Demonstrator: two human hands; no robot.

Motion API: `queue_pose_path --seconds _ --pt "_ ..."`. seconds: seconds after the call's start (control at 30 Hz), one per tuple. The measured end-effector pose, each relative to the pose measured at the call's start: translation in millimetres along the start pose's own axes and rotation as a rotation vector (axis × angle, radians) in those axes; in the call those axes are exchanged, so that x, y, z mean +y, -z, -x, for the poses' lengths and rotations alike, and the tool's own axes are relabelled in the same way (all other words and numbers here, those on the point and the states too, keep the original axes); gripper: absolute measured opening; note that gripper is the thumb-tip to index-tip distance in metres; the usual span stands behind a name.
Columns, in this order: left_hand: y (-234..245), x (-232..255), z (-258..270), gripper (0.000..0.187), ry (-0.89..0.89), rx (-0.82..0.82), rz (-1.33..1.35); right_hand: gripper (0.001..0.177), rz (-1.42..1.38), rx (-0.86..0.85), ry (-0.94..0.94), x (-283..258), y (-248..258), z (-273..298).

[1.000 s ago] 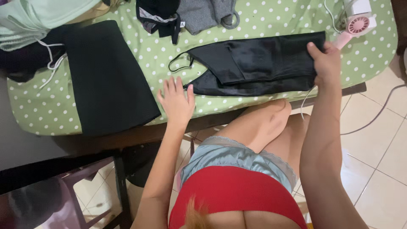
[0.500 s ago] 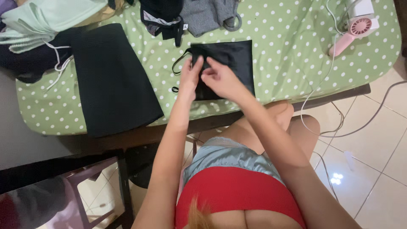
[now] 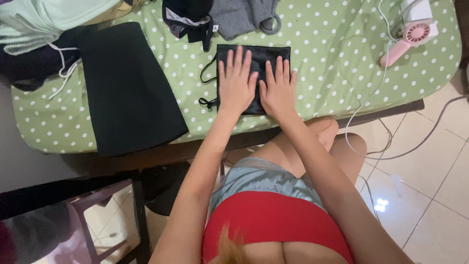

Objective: The person folds several garments one by one on a green polka-dotted table. They fold a black skirt, a black drawstring bag, a red velvet top, a gray top, a brown and white striped top, light green shorts, yellow floral shorts, and a gray top, stacking them neatly.

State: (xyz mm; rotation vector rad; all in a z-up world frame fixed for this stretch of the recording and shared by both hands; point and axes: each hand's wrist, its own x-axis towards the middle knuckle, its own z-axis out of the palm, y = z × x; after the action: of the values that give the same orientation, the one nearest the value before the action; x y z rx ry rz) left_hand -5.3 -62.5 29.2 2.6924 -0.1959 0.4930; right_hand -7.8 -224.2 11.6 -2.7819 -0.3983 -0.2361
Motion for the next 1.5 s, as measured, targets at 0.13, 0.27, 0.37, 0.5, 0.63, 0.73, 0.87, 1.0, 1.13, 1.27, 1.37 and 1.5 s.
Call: queue_pose_path --seconds 0.13,0.27,0.37,0.5,0.63,0.73,0.87,1.0,1.13,1.27,1.37,1.5 --pt "-17 0 3 0.066 0.034 -0.077 0.012 0.057 -0.085 -0.004 -0.048 18 -16 6" --pt "-25 -3 18 0.067 0.044 -0.060 -0.031 0.068 -0.435 0.283 -0.189 38 -23 15" --pt "-39 17 35 0.073 0.112 -0.155 0.061 0.063 -0.966 0.245 -0.477 55 -16 11" --pt "-57 41 49 0.071 0.247 -0.258 0.607 0.041 -1.301 -0.016 -0.572 55 5 -3" --pt "-41 40 45 0.082 0.631 -0.243 1.599 0.028 -0.855 -0.073 -0.335 12 37 -23" --pt "-4 13 50 0.084 0.850 -0.191 1.933 0.029 -0.685 0.070 0.134 -49 64 -22" --pt "45 -26 59 0.035 0.933 -0.032 2.233 0.024 -0.357 -0.149 0.318 -140 96 2" --pt "115 -65 88 0.029 1.107 0.169 2.393 0.040 -0.564 -0.247 0.532 -192 128 20" --pt "198 -101 114 0.029 1.103 0.538 2.297 0.036 -0.833 -0.151 0.587 -205 124 26" --pt "265 -179 110 0.034 0.989 0.915 1.927 0.024 -0.805 -0.102 0.413 -192 78 16" --pt "297 -257 111 0.048 0.709 0.890 1.897 0.019 -0.807 -0.204 0.254 -172 39 10" --pt "290 -349 138 0.059 0.519 0.954 1.874 0.015 -0.827 -0.253 0.143 -149 -2 8"
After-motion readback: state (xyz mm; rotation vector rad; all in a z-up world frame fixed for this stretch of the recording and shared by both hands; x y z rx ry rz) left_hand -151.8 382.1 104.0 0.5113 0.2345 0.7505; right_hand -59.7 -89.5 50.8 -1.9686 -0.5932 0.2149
